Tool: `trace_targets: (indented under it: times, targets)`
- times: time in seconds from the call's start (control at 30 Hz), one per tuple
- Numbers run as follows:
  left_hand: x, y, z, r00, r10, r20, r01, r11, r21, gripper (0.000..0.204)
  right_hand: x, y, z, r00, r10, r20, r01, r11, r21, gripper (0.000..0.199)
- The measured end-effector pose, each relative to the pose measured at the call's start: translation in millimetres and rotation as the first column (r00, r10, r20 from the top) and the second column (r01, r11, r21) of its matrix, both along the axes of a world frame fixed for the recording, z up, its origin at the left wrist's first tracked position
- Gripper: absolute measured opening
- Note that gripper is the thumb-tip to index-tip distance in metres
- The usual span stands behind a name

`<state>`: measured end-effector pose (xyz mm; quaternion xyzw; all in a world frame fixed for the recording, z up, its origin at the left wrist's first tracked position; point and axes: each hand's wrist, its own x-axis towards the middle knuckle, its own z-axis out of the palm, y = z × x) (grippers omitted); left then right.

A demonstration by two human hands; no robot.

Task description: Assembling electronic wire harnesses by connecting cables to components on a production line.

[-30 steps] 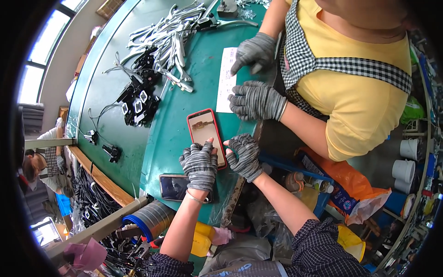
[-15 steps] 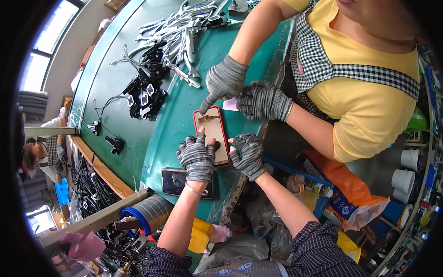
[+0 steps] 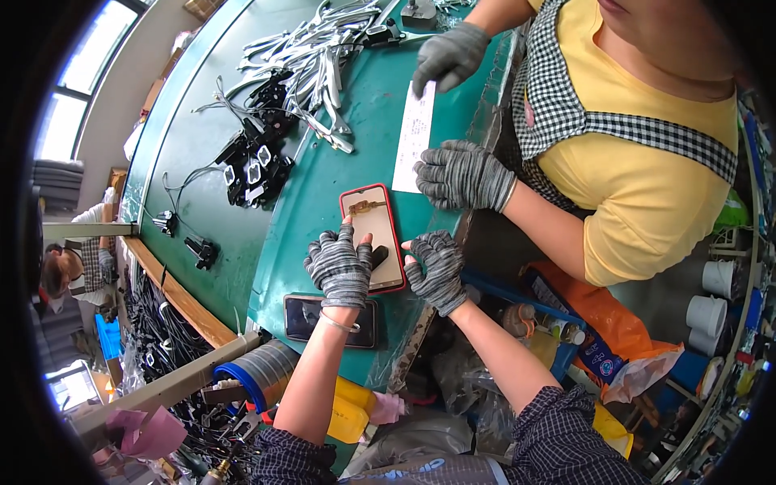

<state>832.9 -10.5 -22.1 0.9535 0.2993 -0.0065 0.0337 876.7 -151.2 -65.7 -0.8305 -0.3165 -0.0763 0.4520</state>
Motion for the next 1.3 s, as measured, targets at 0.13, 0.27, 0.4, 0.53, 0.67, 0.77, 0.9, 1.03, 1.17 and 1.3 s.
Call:
trace_targets:
  times: [0.13,0.27,0.4,0.53,0.67,0.77,0.9,1.03,1.17,1.3]
  targets:
    - [2,1,0,1.000,-0.006,-0.013,0.006,1.000,-0.016,0.043,-1,0,0,1.000,0.002,0.001,-0.002,1.000,0.005,0.015]
    - [3,-1,3,0.998,-0.004,-0.059,0.004,1.000,-0.012,0.044,-2,-2,0,1.000,-0.009,0.005,0.009,1.000,0.002,0.015]
    - [3,0,5,0.999,-0.009,-0.051,0.010,1.000,0.014,0.044,0,-1,-1,1.000,-0.009,0.004,0.009,1.000,0.016,0.015]
    - [3,-2,5,1.000,-0.006,-0.026,0.006,1.000,-0.004,0.043,-1,-1,-3,1.000,-0.012,-0.013,0.012,1.000,0.003,0.016]
    - [7,-10,5,0.997,-0.076,0.002,0.076,0.997,-0.019,0.044,1,-2,-3,1.000,-0.017,-0.020,0.017,1.000,0.002,0.016]
    - [13,-15,6,0.993,-0.118,-0.026,0.118,0.993,0.023,0.045,2,0,0,1.000,-0.015,-0.004,0.015,1.000,0.004,0.016]
    - [19,-19,6,0.993,-0.118,-0.010,0.118,0.993,0.017,0.044,0,0,0,0.999,-0.027,-0.020,0.027,0.999,0.017,0.016]
    - [20,-23,5,0.994,-0.111,-0.022,0.112,0.993,0.031,0.045,-1,-3,2,0.999,-0.022,-0.025,0.023,1.000,0.008,0.016]
    - [20,-21,6,0.994,-0.091,-0.063,0.092,0.996,-0.001,0.045,-1,0,4,0.999,-0.022,-0.039,0.023,0.999,0.042,0.016]
    - [21,-23,9,0.993,-0.093,-0.068,0.092,0.996,-0.018,0.045,0,-1,5,0.999,-0.020,-0.050,0.021,1.000,0.022,0.017]
